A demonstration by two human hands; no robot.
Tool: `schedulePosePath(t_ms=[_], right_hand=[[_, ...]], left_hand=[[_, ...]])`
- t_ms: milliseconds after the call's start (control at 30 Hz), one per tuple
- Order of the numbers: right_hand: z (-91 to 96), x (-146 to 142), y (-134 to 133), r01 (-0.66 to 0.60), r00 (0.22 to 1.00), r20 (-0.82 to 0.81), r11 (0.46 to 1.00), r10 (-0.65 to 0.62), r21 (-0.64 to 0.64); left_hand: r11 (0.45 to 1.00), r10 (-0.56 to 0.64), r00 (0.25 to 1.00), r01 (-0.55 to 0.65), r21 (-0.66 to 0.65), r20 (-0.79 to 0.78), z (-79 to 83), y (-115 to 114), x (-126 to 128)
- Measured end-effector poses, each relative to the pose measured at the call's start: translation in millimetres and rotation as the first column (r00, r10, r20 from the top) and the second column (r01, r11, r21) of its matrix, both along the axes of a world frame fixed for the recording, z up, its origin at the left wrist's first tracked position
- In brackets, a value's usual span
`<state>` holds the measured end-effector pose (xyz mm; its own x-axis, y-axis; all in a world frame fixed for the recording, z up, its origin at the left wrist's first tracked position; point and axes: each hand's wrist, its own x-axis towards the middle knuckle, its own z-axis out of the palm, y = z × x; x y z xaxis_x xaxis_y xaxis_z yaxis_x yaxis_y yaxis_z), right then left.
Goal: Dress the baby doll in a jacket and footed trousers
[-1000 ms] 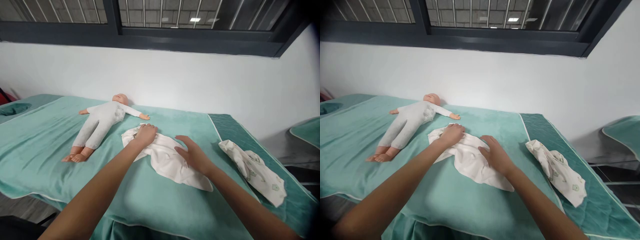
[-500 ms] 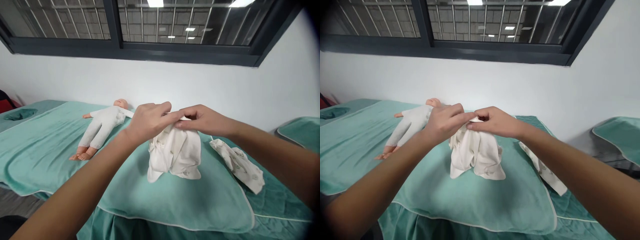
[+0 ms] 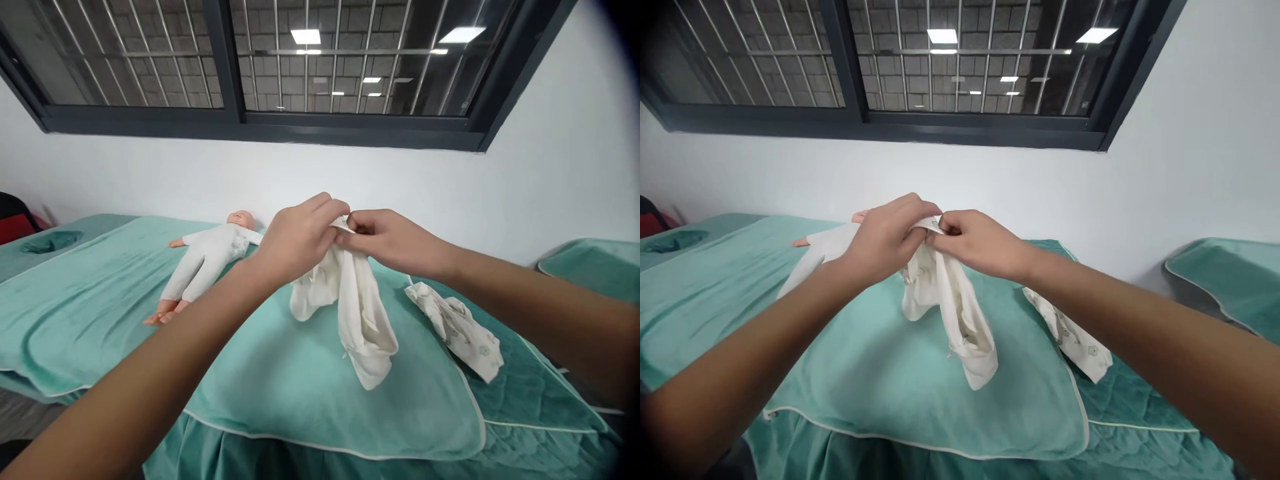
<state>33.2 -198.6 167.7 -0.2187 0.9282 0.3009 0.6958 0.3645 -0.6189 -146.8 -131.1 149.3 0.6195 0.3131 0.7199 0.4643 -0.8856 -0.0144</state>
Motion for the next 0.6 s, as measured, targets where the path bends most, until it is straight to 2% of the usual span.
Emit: schedulePosePath(t_ms=[67, 133, 233, 333, 400, 467, 533, 600], right_hand=[[1.7, 0, -2, -0.054, 0.996, -0.069, 0.998, 0.052, -0.026], [1.7, 6, -1, -0.072, 0.995, -0.072, 0.996, 0.069, -0.048], [-3.6, 19, 3, 0.008, 0.998, 0.061, 0.999, -0.006, -0.041], [-13.5, 31, 10, 0.16, 0.94, 0.297, 0.986, -0.169, 0.055], [-21.1, 38, 12, 0.223, 0.848, 0.459, 0.964, -0.265, 0.145], [-28.3, 45, 12, 0.245, 0.75, 0.586, 0.952, -0.307, 0.184], [-35.2, 52, 10, 0.269, 0.692, 0.649, 0.947, -0.316, 0.174], [-42.3, 61, 6, 0.308, 0.685, 0.643, 0.936, -0.341, 0.169]], left_hand=[[0.987, -0.093, 0.992, 0.103, -0.124, 0.081, 1.9, -1, 0], [0.96, -0.149, 0.978, 0.177, -0.215, 0.144, 2.5, -1, -2], [0.946, -0.153, 0.975, 0.192, -0.259, 0.164, -1.1, 4, -7], [0.961, -0.086, 0.989, 0.115, -0.251, 0.122, -10.7, 12, -11], [0.97, -0.023, 0.998, 0.035, -0.239, 0.052, -20.1, 20, -15], [0.97, 0.047, 0.999, -0.049, -0.239, -0.017, -31.3, 30, -21], [0.957, 0.109, 0.993, -0.115, -0.266, -0.04, -43.6, 39, -28], [0.937, 0.163, 0.986, -0.167, -0.308, -0.04, -55.5, 47, -37]])
